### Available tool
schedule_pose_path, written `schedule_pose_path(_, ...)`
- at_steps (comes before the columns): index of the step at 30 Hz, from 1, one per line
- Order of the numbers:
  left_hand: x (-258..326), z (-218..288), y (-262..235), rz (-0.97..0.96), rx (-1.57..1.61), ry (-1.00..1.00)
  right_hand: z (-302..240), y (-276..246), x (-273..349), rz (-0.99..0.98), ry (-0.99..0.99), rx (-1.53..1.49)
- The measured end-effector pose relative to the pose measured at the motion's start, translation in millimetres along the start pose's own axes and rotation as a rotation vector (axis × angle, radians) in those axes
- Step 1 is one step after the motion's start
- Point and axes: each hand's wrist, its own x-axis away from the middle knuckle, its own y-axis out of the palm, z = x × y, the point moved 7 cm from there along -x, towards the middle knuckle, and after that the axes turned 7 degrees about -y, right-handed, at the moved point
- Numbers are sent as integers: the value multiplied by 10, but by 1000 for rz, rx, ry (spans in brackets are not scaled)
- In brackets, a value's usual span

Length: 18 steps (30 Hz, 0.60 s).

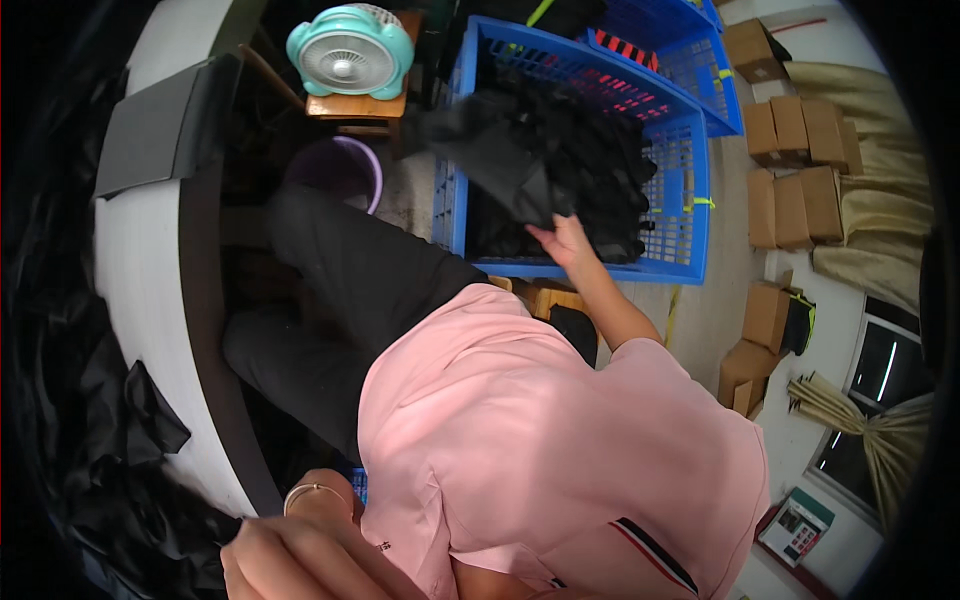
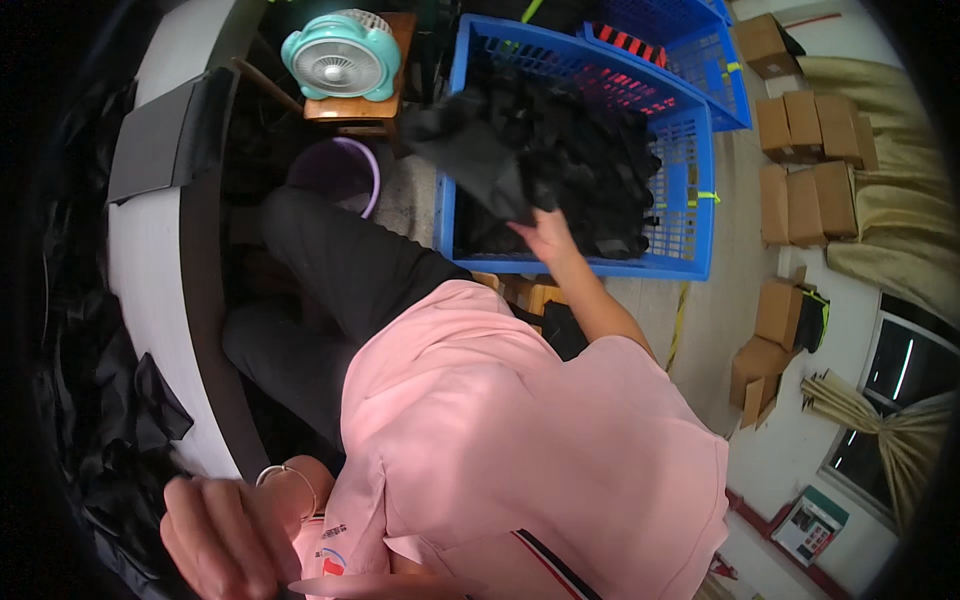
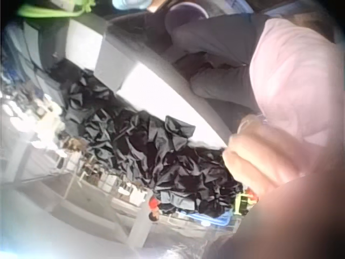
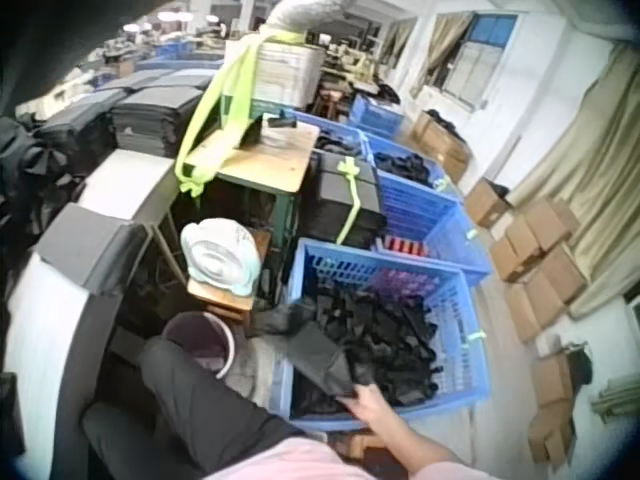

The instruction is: The person is sorting and folding black fabric pieces at a workstation.

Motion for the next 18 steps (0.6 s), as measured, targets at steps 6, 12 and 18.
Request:
schedule_pose_path(6, -361, -248, 289, 283, 102, -185, -807, -2384, -138, 281, -321, 83)
schedule_pose_path(12, -448, -274, 57, 0, 93, -336, -1560, -3692, 363, 859, -215, 113)
schedule_pose_path(18, -441, -380, 143, -138, 310, -369, -1027, -4064, 335, 1012, -62, 719)
